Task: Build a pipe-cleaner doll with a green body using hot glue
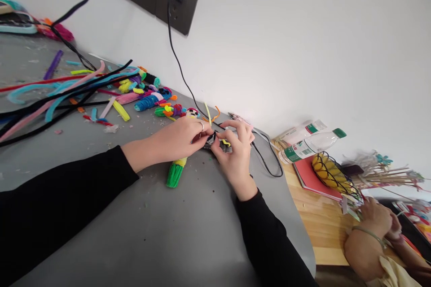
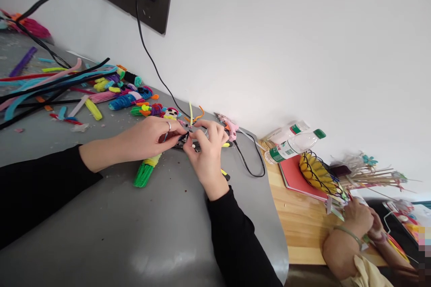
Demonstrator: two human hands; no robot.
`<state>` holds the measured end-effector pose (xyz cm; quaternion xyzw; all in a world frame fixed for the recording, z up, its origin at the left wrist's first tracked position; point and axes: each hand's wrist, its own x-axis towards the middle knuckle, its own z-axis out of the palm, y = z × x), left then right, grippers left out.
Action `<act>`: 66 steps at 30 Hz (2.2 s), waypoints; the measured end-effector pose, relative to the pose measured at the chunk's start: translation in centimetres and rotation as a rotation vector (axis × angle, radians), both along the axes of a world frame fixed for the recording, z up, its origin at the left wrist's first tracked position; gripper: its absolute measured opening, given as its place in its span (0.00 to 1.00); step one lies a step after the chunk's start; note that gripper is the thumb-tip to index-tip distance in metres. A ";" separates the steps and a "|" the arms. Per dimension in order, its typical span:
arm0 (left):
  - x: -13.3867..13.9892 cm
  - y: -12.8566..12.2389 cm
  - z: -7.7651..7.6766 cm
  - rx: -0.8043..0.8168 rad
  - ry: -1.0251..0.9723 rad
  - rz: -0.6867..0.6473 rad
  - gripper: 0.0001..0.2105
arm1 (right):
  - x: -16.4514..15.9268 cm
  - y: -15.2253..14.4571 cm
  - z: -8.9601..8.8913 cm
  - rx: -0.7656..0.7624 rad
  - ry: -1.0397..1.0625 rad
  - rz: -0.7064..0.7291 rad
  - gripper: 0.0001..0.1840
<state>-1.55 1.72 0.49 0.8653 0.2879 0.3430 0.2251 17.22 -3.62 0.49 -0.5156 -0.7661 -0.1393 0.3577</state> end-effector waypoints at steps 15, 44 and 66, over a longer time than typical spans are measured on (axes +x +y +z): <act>0.6 -0.3 -0.9 0.140 -0.050 0.042 0.10 | -0.7 0.7 -1.0 0.158 0.025 0.008 0.09; -0.4 0.9 -0.8 0.063 -0.076 0.218 0.17 | 13.8 4.1 -0.3 -0.008 0.525 -0.638 0.19; -0.9 1.4 -0.1 -0.018 -0.079 0.339 0.15 | 6.6 0.1 2.4 -0.661 -0.164 0.157 0.29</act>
